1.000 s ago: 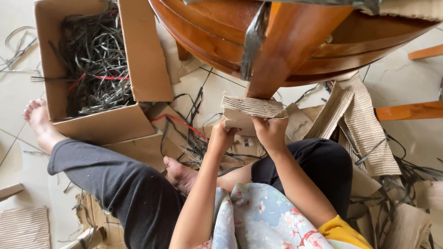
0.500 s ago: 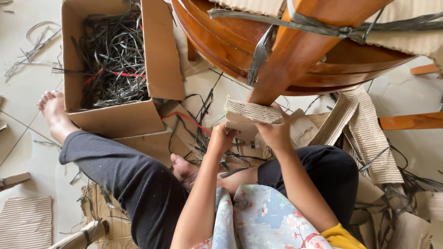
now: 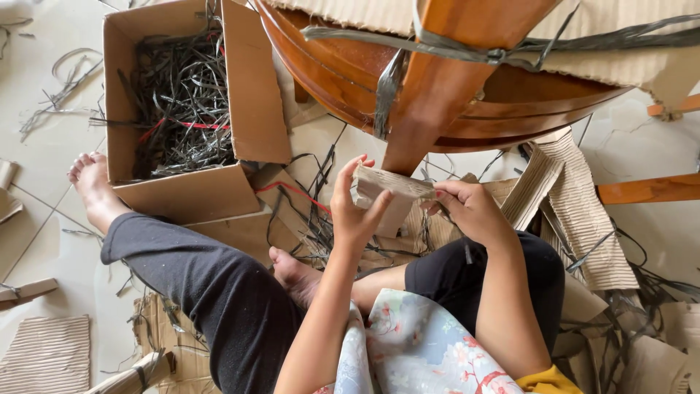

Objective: Wrapping wooden chair legs with cardboard and securing them with plastic ties for protection

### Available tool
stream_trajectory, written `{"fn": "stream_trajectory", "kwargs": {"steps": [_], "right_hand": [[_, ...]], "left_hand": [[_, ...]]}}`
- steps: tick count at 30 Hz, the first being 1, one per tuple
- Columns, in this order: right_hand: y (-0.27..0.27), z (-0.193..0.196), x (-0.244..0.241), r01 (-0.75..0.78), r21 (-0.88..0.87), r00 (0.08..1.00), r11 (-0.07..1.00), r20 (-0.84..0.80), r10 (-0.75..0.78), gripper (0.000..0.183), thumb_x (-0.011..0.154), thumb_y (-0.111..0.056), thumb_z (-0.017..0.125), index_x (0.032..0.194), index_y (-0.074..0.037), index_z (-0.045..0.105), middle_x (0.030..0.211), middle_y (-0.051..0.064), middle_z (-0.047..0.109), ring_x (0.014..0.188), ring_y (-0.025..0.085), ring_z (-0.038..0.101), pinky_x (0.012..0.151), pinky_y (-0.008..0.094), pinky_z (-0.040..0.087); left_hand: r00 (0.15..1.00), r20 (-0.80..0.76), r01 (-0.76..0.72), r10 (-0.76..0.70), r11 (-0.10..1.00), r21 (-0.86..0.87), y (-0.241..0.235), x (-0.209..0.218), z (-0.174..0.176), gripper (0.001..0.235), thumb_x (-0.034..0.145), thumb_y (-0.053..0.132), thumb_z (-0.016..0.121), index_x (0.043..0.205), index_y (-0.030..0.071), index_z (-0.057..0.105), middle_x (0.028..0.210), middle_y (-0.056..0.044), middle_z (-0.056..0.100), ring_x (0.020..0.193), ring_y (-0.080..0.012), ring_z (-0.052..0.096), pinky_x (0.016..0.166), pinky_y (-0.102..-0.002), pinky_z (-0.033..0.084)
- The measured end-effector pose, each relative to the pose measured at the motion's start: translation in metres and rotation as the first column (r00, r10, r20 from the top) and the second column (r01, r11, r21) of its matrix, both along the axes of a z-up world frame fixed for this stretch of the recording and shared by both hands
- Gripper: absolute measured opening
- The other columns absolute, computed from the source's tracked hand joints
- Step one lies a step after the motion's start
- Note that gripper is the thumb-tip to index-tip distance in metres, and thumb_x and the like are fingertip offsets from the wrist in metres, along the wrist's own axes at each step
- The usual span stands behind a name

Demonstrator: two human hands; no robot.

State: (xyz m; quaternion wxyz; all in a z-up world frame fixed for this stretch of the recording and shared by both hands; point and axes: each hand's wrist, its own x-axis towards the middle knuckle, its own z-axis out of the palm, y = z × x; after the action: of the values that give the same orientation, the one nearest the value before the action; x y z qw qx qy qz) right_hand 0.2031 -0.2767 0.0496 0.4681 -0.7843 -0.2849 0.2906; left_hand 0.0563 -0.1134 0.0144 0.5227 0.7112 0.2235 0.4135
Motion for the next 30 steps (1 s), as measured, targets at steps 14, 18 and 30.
{"fn": "stream_trajectory", "kwargs": {"steps": [14,18,30], "right_hand": [[-0.026,0.002,0.015,0.063,-0.211,0.988,0.975,0.153,-0.031,0.016,0.102,-0.026,0.067,0.098,-0.011,0.069,0.064,0.008,0.073,0.058,0.016,0.062,0.062,0.031,0.052],[-0.022,-0.003,0.017,0.113,-0.042,0.979,0.993,0.176,-0.104,0.016,0.105,-0.024,0.065,0.100,-0.010,0.070,0.081,0.007,0.078,0.067,0.017,0.070,0.067,0.030,0.054],[-0.019,0.032,-0.013,0.107,0.607,0.994,0.787,-0.093,-0.063,0.010,0.100,0.004,0.058,0.109,0.002,0.061,0.063,0.013,0.063,0.030,0.004,0.043,0.030,0.016,0.032]], "left_hand": [[0.986,0.059,-0.160,0.154,0.980,0.117,-0.006,0.008,0.028,0.051,0.074,-0.005,0.080,0.120,0.015,0.070,0.127,-0.005,0.071,0.119,-0.0287,0.068,0.106,-0.045,0.052],[0.978,0.104,-0.195,0.179,0.967,0.165,-0.006,0.007,0.026,0.060,0.067,-0.013,0.073,0.120,0.010,0.058,0.135,-0.013,0.063,0.126,-0.0350,0.062,0.109,-0.050,0.048],[0.950,0.261,-0.266,0.170,0.881,0.392,-0.012,0.014,0.012,0.035,0.090,0.001,0.078,0.122,0.015,0.070,0.138,-0.015,0.051,0.123,-0.0331,0.058,0.100,-0.042,0.055]]}}
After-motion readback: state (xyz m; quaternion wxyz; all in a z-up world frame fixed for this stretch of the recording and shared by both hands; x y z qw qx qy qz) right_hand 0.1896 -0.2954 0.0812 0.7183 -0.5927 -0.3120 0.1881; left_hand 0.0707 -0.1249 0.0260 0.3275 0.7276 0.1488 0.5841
